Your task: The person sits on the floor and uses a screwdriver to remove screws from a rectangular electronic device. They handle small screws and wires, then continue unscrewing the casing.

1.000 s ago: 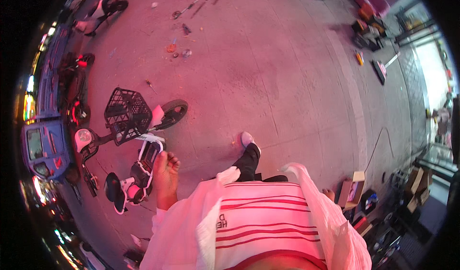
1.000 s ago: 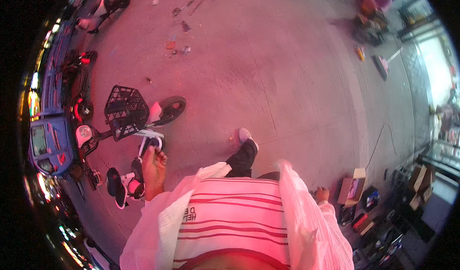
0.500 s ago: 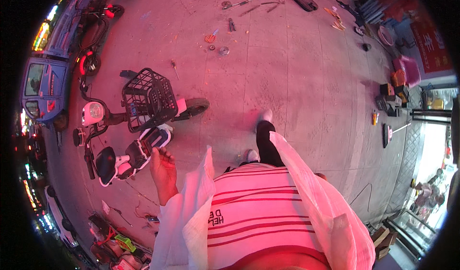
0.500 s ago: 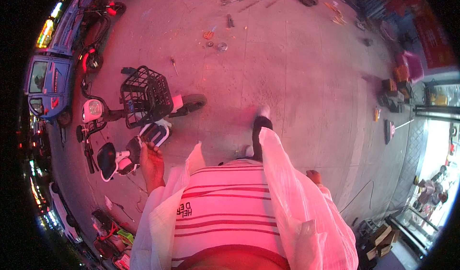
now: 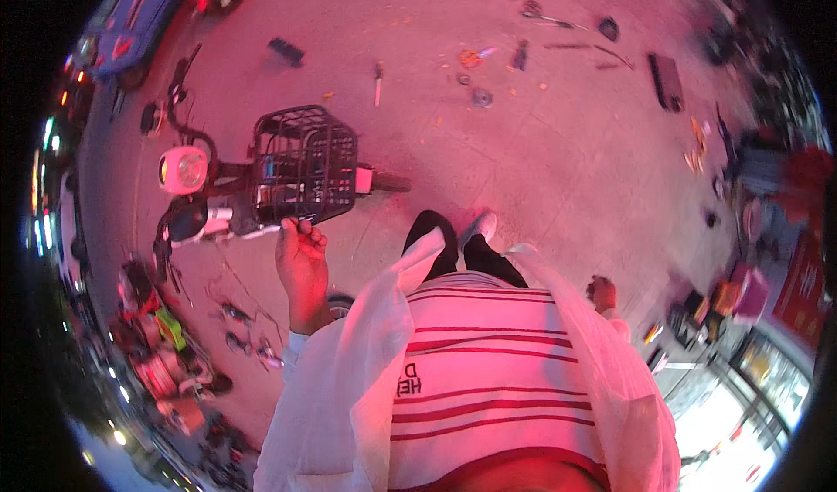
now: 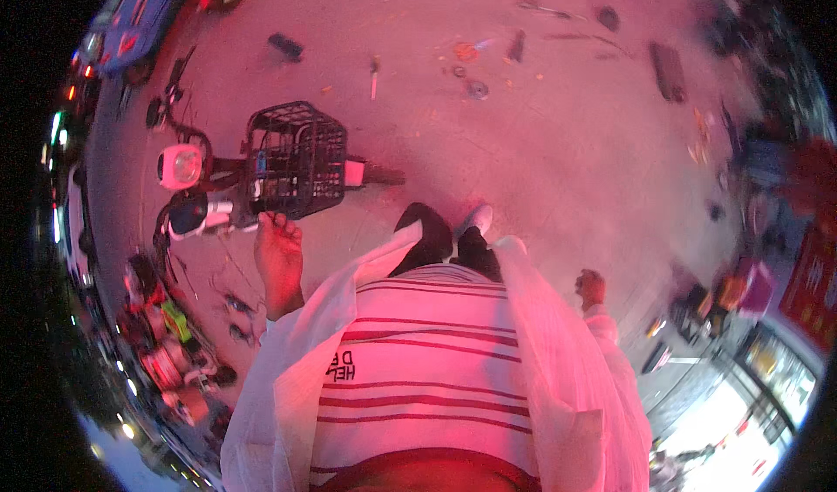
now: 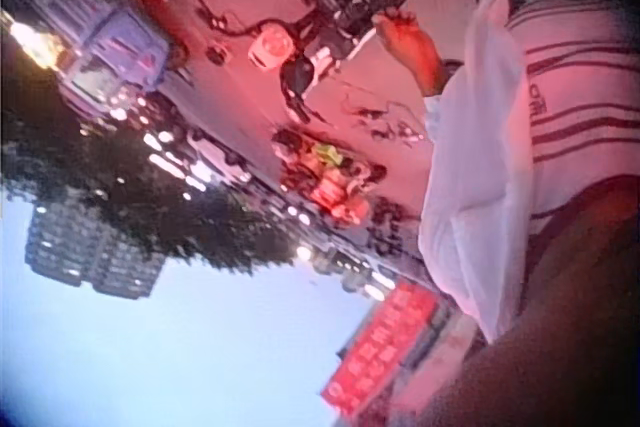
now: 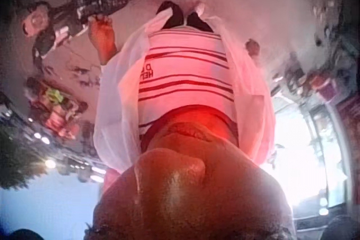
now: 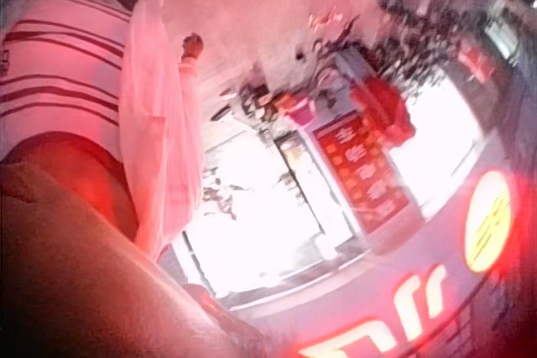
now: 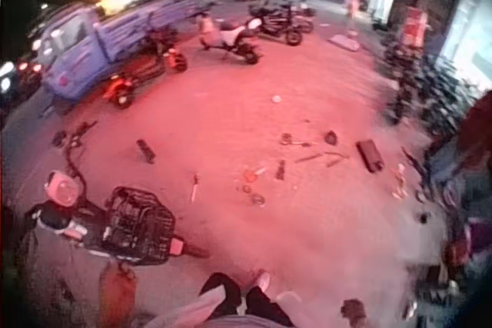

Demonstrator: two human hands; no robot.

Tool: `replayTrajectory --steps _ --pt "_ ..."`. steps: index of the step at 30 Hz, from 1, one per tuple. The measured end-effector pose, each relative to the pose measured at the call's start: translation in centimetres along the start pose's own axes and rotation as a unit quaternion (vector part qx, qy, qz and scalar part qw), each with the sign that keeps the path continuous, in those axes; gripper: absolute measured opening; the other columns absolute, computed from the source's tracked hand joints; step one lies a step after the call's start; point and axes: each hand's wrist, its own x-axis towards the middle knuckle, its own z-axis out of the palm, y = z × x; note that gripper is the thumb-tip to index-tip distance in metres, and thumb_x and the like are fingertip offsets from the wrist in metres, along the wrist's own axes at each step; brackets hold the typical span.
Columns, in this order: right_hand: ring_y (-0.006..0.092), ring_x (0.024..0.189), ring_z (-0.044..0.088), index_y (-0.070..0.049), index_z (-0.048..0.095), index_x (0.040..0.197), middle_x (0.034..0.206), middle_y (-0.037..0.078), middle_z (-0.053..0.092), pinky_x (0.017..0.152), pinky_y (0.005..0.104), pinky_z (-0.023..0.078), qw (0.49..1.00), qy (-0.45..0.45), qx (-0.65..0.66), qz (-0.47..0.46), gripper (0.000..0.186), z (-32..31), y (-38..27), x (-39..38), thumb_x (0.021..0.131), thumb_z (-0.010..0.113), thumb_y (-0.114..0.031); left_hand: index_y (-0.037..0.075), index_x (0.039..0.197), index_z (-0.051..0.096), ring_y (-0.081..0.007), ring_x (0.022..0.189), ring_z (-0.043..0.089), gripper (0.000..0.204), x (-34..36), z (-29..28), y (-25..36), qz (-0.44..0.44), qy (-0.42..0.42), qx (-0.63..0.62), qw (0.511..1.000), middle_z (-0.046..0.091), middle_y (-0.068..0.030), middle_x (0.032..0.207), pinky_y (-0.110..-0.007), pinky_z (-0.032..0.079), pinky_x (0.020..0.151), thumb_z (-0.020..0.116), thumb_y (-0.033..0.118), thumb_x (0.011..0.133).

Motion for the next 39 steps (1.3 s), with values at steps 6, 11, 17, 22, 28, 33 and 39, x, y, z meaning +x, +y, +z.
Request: replayTrajectory --steps 6,11,17,22,28,33,39 --pt "0.0143 0.058 0.056 -0.005 0.059 0.102 0.073 0.005 0.059 0.046 0.0259 0.043 0.998 -0.011 -0.007 -0.057 0.023 6.8 -25.7 10.8 0.088 0.056 -0.023 0.014 0.080 0.044 -0.0052 0.044 0.025 0.020 9.5 -2.4 1.4 0.077 0.157 -0.059 0.983 0.037 0.0043 0.059 -0.022 0.020 0.038 0.043 0.027 0.095" --pt "0.0124 0.061 0.057 -0.006 0.060 0.099 0.074 0.003 0.061 0.053 0.0293 0.048 0.982 -0.126 -0.115 -0.078 0.024 19.0 -35.6 22.9 0.092 0.052 -0.028 0.012 0.088 0.049 -0.0078 0.047 0.034 0.022 20.9 -5.2 1.5 0.154 0.281 -0.020 0.947 0.041 0.0014 0.062 -0.022 0.028 0.039 0.045 0.032 0.095" --pt "0.0319 0.085 0.062 -0.006 0.065 0.081 0.086 0.012 0.064 0.075 0.0425 0.051 0.553 -0.194 -0.662 -0.467 0.017 44.9 -43.9 39.3 0.071 0.054 -0.014 0.002 0.124 0.049 -0.0241 0.087 0.058 0.035 35.2 -15.2 -0.2 0.296 0.370 0.784 0.401 0.055 -0.0161 0.107 -0.030 0.051 0.069 0.045 0.023 0.096" --pt "0.0314 0.088 0.060 -0.008 0.062 0.095 0.095 0.012 0.061 0.079 0.0430 0.049 0.517 -0.248 -0.639 -0.512 0.021 70.5 -55.2 43.3 0.081 0.053 -0.021 -0.002 0.120 0.051 -0.0281 0.095 0.056 0.031 40.2 -11.2 -3.3 0.208 0.473 0.680 0.520 0.056 -0.0172 0.113 -0.037 0.050 0.078 0.047 0.013 0.094" --pt "0.0282 0.112 0.053 -0.007 0.066 0.103 0.118 0.010 0.057 0.091 0.0410 0.045 0.383 -0.224 -0.717 -0.538 0.025 91.6 -56.3 47.6 0.084 0.052 -0.016 -0.003 0.118 0.052 -0.0282 0.094 0.056 0.030 43.9 -12.4 -8.8 0.076 0.545 0.602 0.579 0.056 -0.0170 0.111 -0.038 0.050 0.078 0.048 0.013 0.093" --pt "0.0217 0.126 0.040 -0.010 0.062 0.115 0.130 0.004 0.049 0.100 0.0398 0.033 0.197 -0.201 -0.777 -0.563 0.032 102.6 -49.9 52.0 0.087 0.049 -0.019 -0.003 0.116 0.053 -0.0282 0.094 0.056 0.029 45.7 -13.6 -11.6 0.006 0.576 0.606 0.549 0.057 -0.0169 0.109 -0.038 0.049 0.078 0.048 0.013 0.092" --pt "0.0238 0.128 0.036 -0.011 0.062 0.118 0.135 0.003 0.044 0.101 0.0382 0.031 0.133 -0.153 -0.776 -0.597 0.035 106.8 -47.2 53.3 0.086 0.052 -0.019 -0.004 0.113 0.054 -0.0283 0.094 0.056 0.028 45.4 -14.1 -12.4 -0.045 0.595 0.611 0.520 0.057 -0.0167 0.107 -0.039 0.048 0.079 0.049 0.013 0.091"
